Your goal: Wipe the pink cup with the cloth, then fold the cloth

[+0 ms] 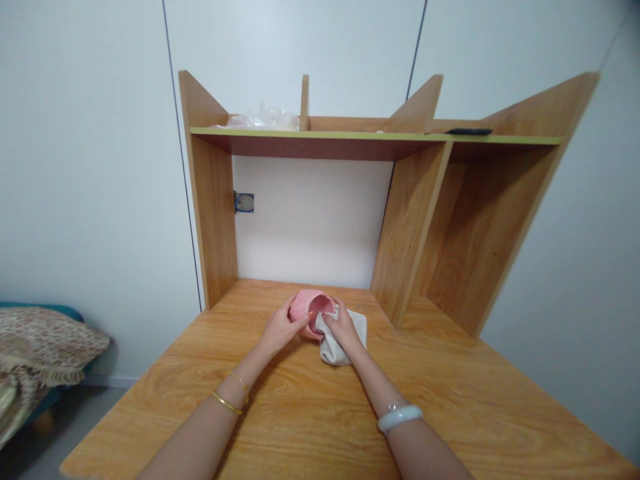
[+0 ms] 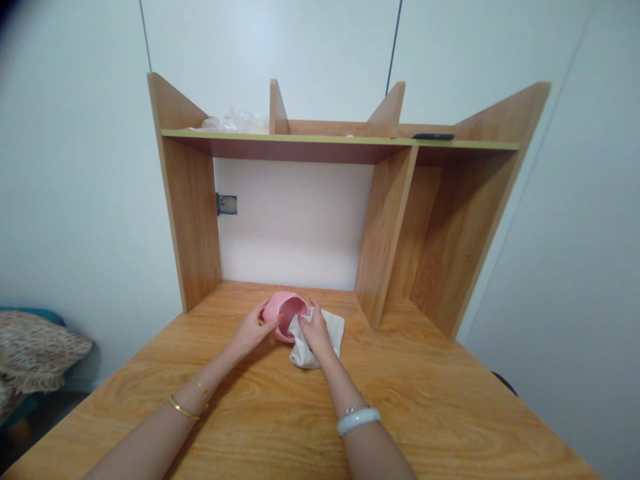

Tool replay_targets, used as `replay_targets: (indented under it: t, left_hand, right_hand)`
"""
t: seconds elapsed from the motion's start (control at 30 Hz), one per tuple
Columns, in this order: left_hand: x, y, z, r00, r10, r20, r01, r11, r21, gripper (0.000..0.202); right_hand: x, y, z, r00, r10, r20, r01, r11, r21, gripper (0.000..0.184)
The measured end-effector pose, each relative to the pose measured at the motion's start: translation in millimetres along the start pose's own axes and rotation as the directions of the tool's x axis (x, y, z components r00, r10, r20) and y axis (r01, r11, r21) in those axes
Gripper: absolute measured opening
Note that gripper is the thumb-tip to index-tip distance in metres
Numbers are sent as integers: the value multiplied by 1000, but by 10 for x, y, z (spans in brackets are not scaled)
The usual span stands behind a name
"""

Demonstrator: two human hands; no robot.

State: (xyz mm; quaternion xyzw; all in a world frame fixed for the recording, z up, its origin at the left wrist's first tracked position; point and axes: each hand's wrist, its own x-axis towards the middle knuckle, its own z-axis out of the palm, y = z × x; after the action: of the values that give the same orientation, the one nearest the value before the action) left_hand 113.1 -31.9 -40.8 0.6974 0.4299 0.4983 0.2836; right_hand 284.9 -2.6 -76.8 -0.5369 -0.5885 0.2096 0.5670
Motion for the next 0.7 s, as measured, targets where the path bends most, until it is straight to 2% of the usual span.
replay_targets:
  t: [0.1,0.2,0.27,0.33,0.43,0.53,0.7]
  left_hand:
    - [5,-2,42,1000,-3,-12,2,988,-154,71]
    - [-31,-9,138,998,4,56,12,957,-291,74]
    - [-61,-23,202,997,20,78,7,943,-331,74]
    - [-79,-39,237,998,43,42,-26,943,-331,71]
    - [-72,-60,221,997,75,-2,-73,967,-244,66]
    - [-56,-66,159,996,83,-24,-84,994,-73,64]
    - [-64,-12,62,999,31,-34,-22,974,227,63]
  right_hand:
    - [-7,-36,36,999,19,-51,-15,997,74,49]
    - [-9,-77,71,993,50,-105,-32,985,167,47]
    - [-5,-94,97,991,63,-116,-36,975,217,46]
    - [-1,-99,122,992,72,-104,-46,970,239,47]
    - [-4,-93,150,994,80,-76,-61,973,224,54]
    - [-26,-101,150,996,54,-68,-41,984,173,65]
    - [-75,-171,78,998,43,-54,-47,996,-70,73]
